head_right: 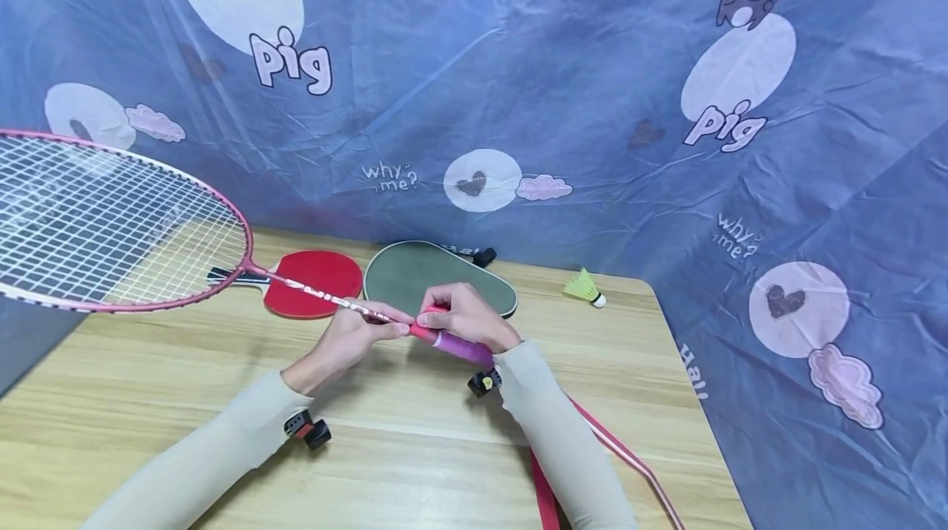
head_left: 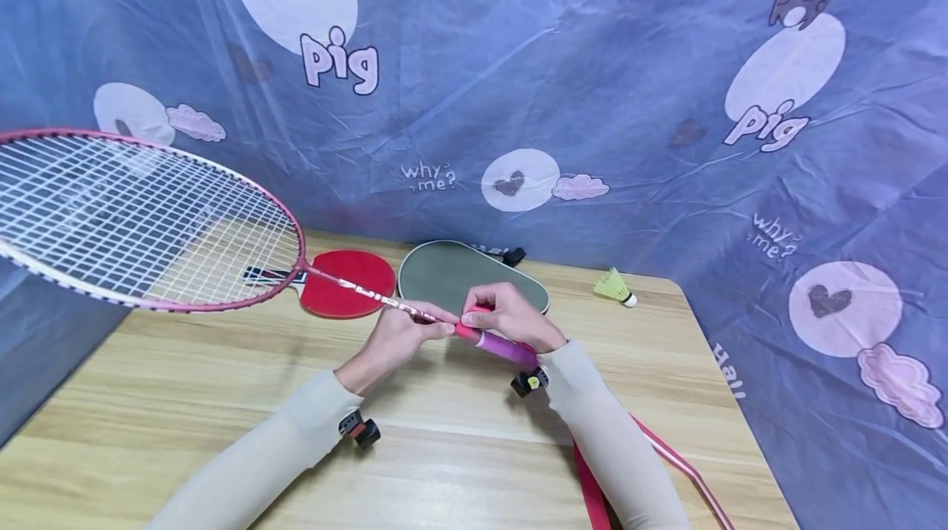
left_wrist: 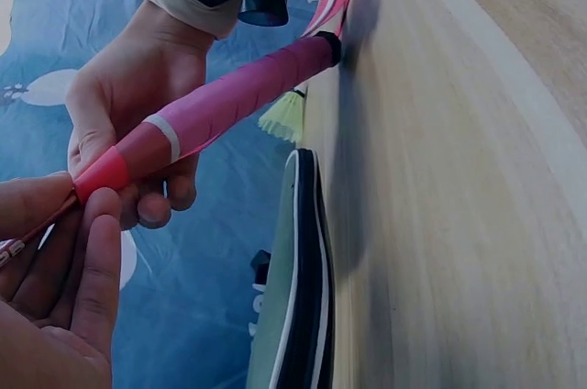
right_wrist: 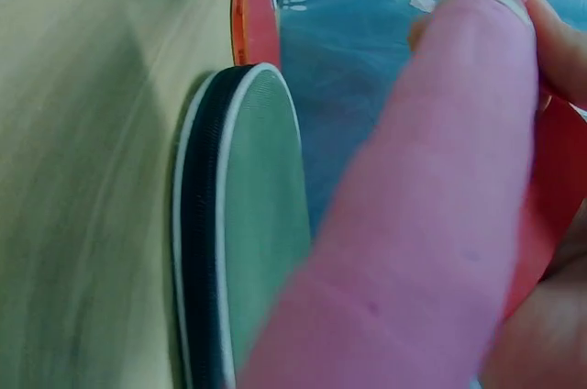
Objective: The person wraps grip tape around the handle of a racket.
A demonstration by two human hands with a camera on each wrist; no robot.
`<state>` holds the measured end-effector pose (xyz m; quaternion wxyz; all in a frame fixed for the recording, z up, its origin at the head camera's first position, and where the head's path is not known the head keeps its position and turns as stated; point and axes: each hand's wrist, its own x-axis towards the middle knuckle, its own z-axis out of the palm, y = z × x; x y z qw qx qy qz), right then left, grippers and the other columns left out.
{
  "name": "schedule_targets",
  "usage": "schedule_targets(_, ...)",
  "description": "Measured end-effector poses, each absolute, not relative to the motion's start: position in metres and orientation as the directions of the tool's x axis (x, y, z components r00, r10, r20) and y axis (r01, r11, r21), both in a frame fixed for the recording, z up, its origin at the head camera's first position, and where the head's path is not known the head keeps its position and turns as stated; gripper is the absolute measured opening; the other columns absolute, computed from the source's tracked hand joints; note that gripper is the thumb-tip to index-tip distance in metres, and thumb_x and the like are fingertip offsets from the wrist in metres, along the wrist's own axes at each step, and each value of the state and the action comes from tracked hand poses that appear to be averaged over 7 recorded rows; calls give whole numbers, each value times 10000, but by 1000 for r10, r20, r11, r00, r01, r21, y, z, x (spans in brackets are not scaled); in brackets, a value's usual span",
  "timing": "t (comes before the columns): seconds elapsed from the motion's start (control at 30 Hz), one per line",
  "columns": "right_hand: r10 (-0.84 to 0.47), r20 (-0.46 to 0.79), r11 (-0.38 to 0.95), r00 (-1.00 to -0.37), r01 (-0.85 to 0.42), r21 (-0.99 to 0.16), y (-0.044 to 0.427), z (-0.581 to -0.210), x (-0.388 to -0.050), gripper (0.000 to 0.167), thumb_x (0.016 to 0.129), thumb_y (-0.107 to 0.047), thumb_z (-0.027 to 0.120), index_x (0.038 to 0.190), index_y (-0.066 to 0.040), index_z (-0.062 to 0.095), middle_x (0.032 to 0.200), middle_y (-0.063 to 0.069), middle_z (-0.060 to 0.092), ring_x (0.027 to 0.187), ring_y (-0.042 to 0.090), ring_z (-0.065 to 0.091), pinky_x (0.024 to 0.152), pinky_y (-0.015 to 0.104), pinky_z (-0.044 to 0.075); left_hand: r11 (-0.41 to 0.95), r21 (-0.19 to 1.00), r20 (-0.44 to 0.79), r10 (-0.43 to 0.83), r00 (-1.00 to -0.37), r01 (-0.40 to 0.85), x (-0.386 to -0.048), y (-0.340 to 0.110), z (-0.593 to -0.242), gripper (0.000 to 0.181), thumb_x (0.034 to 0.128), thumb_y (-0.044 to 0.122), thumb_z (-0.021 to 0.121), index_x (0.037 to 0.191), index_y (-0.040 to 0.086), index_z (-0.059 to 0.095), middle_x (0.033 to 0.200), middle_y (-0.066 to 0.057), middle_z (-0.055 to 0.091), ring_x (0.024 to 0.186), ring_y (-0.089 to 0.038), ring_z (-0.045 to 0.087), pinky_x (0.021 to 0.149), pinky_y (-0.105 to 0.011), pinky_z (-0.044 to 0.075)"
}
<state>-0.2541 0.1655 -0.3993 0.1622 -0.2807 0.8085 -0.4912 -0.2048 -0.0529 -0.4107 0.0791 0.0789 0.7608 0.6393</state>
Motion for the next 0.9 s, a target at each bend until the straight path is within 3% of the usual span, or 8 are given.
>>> schedule_targets(0.37, -601, 31, 318, -799, -274, -907, 163, -409, -255, 117, 907, -66, 696, 800, -46, 653, 719, -29, 622, 654, 78, 524, 609, 204, 424, 162, 984, 45, 199, -979, 78, -204, -50, -414, 127, 829, 97, 816, 950, 107, 781, 917, -61, 762, 737, -136, 561, 626, -216, 436)
schedule_targets(0.7, -600, 60, 212, -798, -231, -950, 161, -416, -254, 156, 889, 4, 685, 787, 10, 567, 820, -10, 675, 755, 113, 607, 668, 221, 496, 131, 985, 83, 194, -978, 109, -206, -46, -418, 211, 828, 66, 810, 1032, 47, 762, 1031, -149, 771, 860, -103, 679, 722, -195, 538)
schedule_targets(0.9, -557, 77, 226, -827, -241, -944, 161, -418, -256, 130, 880, 19, 695, 794, 14, 598, 851, 32, 705, 758, 124, 630, 664, 224, 508, 148, 987, 45, 124, -991, 63, -206, -39, -420, 227, 799, 176, 862, 992, 78, 795, 961, -88, 798, 828, -73, 709, 709, -200, 547)
